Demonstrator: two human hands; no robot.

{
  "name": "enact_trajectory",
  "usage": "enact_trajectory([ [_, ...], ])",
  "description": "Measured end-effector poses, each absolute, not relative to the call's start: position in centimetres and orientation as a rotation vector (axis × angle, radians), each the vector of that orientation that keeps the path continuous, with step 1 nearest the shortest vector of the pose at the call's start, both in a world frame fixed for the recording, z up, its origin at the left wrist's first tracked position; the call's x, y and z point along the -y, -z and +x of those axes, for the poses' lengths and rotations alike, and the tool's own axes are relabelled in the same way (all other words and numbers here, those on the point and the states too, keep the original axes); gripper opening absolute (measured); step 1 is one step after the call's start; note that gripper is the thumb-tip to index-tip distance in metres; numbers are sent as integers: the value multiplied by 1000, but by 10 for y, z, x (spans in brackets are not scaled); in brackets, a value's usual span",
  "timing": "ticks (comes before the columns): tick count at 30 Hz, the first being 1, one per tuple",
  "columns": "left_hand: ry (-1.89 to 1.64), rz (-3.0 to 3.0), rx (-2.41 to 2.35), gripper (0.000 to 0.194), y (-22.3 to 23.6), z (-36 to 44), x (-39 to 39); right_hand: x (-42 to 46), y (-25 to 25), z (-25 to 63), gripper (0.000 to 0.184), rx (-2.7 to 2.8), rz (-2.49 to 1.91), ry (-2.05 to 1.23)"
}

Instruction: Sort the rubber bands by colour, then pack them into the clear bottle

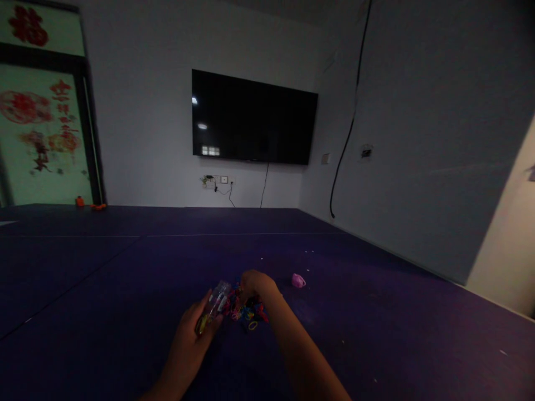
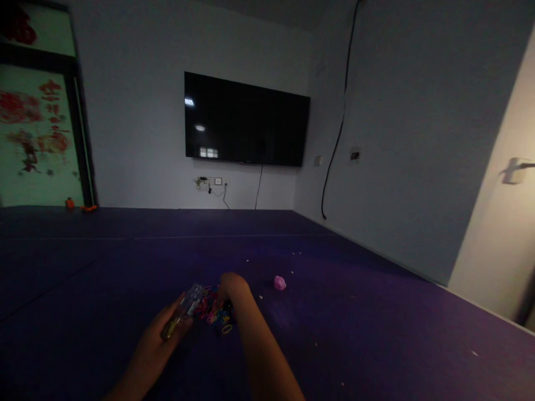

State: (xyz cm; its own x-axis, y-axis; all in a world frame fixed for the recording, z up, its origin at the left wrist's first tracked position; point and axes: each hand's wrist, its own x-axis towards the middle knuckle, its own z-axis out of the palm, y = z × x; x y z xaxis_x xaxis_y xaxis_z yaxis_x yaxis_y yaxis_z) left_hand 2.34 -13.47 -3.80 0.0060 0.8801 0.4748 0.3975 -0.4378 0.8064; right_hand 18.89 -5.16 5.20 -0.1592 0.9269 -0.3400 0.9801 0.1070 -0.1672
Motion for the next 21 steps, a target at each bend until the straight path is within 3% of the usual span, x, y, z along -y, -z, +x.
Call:
enact_trajectory([
  [13,-1418,1791,-1271,49,35,24,136,47,-42,188,19,-2446,1916,542],
  [21,-1422,1755,-1261,49,34,24,136,38,-54,199,19,-2772,1939,525],
])
